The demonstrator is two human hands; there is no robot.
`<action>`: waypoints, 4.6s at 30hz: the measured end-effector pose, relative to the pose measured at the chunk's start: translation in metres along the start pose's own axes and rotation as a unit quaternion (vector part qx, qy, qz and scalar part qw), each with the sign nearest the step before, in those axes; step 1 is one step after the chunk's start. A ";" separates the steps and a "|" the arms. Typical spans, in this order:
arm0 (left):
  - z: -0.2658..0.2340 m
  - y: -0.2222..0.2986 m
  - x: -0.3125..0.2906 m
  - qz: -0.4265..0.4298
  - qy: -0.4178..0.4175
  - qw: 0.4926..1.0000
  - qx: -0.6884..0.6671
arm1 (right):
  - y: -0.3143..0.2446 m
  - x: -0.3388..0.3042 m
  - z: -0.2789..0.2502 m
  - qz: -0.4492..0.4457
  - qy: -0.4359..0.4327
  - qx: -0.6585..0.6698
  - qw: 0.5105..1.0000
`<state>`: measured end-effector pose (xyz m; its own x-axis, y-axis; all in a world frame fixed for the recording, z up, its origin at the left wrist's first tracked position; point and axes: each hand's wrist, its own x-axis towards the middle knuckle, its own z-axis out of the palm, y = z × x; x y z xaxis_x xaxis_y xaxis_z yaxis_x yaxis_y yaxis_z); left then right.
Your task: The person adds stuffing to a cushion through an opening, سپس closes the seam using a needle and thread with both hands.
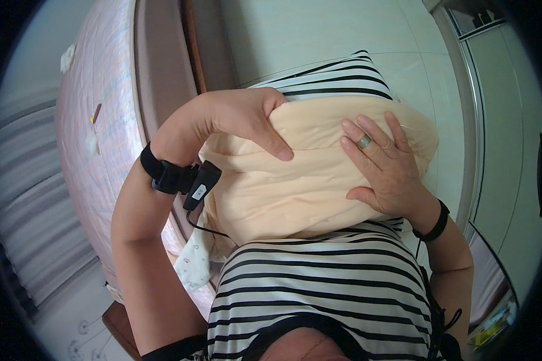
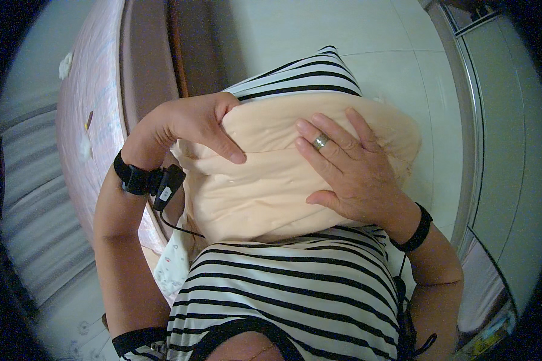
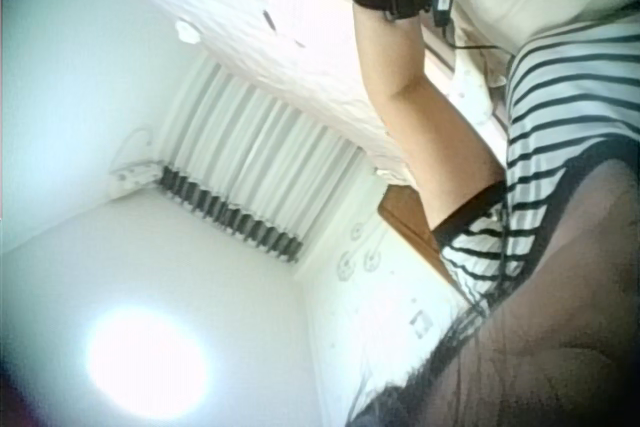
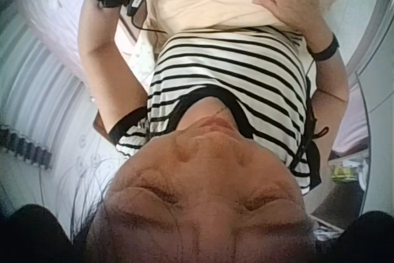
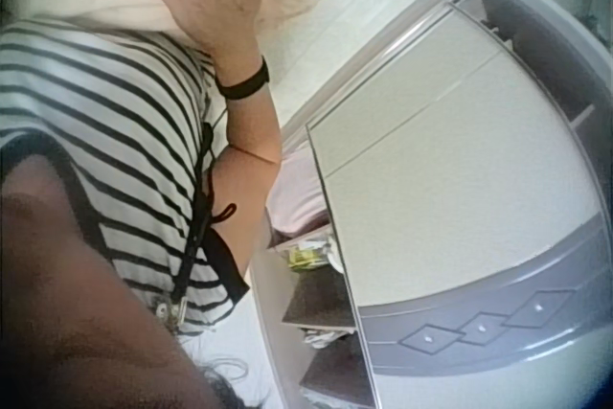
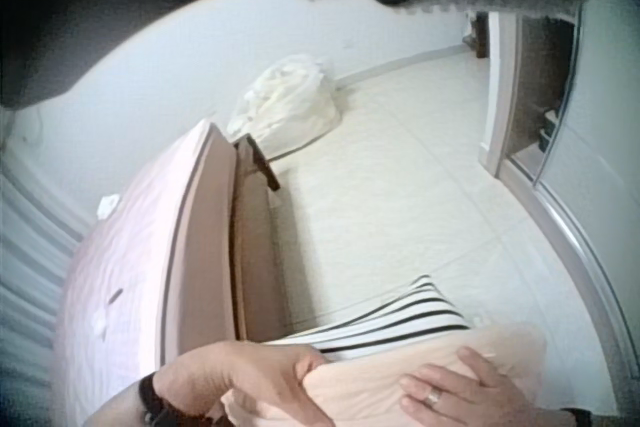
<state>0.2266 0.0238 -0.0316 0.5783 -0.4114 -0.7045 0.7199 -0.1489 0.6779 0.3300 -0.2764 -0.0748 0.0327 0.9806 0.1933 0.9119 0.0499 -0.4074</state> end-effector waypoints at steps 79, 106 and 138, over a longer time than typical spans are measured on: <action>0.053 -0.026 0.036 0.152 0.075 0.915 -0.367 | -0.001 0.002 -0.046 0.264 0.088 0.320 0.906; 0.048 -0.026 0.039 0.157 0.067 0.916 -0.363 | 0.007 0.006 -0.037 0.133 0.124 0.179 0.967; 0.051 -0.034 0.041 0.159 0.092 0.916 -0.357 | -0.002 0.001 -0.053 0.231 0.111 0.209 0.944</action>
<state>0.2063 -0.0341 -0.0722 0.8105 -0.1638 -0.5624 0.5329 0.6046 0.5920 0.3496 -0.2853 -0.0260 0.5153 0.8540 0.0720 0.5395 -0.2580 -0.8015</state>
